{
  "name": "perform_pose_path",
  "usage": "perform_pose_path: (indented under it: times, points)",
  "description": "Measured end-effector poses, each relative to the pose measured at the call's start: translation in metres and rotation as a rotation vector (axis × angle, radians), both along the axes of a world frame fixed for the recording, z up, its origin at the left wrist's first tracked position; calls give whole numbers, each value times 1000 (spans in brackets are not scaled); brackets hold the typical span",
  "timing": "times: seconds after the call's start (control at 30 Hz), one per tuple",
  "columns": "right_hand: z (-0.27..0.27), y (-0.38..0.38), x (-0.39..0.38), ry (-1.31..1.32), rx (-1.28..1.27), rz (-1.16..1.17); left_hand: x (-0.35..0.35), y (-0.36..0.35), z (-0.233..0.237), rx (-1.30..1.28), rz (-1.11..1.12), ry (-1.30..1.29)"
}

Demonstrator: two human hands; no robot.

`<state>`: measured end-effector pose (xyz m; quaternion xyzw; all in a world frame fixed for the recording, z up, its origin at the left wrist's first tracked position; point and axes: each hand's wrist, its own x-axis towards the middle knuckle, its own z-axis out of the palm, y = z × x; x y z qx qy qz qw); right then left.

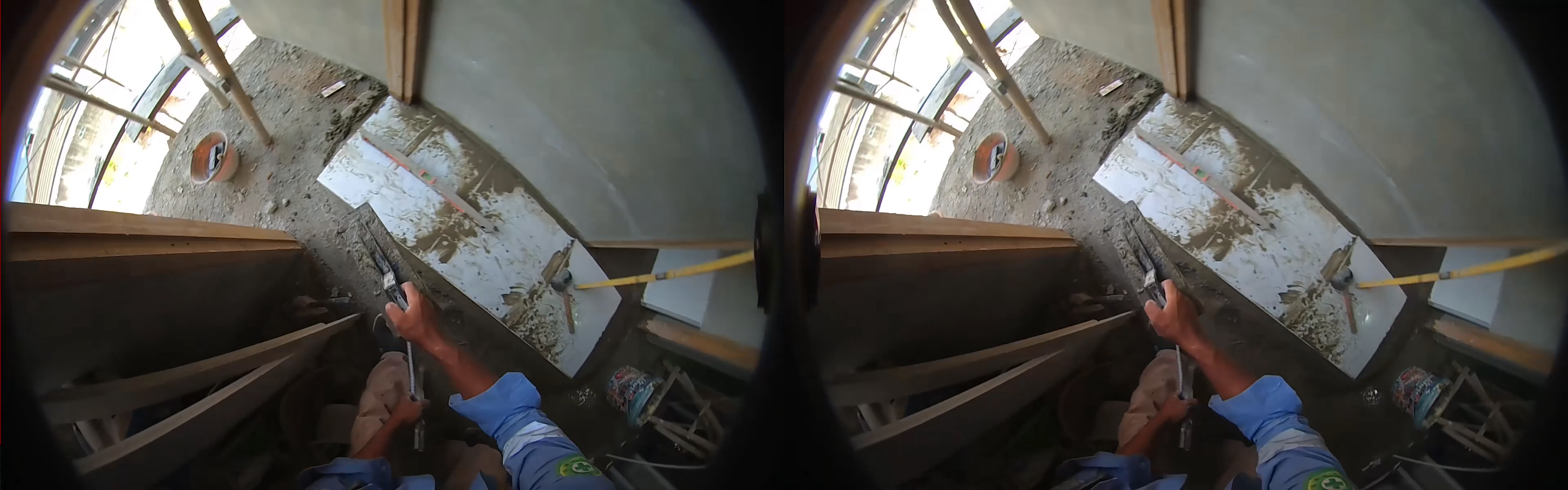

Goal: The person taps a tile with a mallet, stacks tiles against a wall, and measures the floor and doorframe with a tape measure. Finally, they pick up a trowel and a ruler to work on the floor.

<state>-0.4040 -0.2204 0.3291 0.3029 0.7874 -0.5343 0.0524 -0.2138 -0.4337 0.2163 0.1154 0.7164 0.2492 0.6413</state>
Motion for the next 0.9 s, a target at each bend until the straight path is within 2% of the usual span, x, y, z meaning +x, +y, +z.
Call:
perform_pose_path:
  times: [0.07,0.1,0.17,0.2,0.27,0.33,0.4,0.43,0.53,0.57,0.63,0.67,0.73,0.8,0.87,0.9]
  points:
    - [58,32,81,-25,2,-37,12,-28,-9,236,-247,252]
    - [85,46,125,-60,-26,-18,9,-34,-11,267,-245,291]
    - [114,67,223,-79,23,-87,7,-25,23,56,161,184]
    - [121,74,278,-104,47,-106,15,-19,42,-33,501,127]
    - [141,87,385,-115,176,-229,23,-2,79,2,879,168]
    - [155,81,499,-316,222,-235,21,1,102,-10,907,104]
    - [172,75,606,-428,292,-279,19,3,105,116,1038,49]
    - [184,75,656,-464,295,-293,20,12,114,139,1013,49]
    - [186,46,798,-579,270,-549,29,32,163,242,942,145]
    - [192,38,835,-631,292,-651,37,40,185,214,901,145]
    - [218,36,892,-743,107,-813,51,51,200,84,887,139]
    - [233,34,914,-742,105,-819,53,49,195,85,882,139]
    - [256,45,946,-754,107,-945,57,55,186,58,651,233]
    - [215,57,991,-646,58,-1053,90,74,209,67,681,147]
    - [204,80,1010,-541,12,-1146,119,90,227,70,718,57]
    - [213,97,1008,-533,21,-1167,132,104,229,-17,638,91]
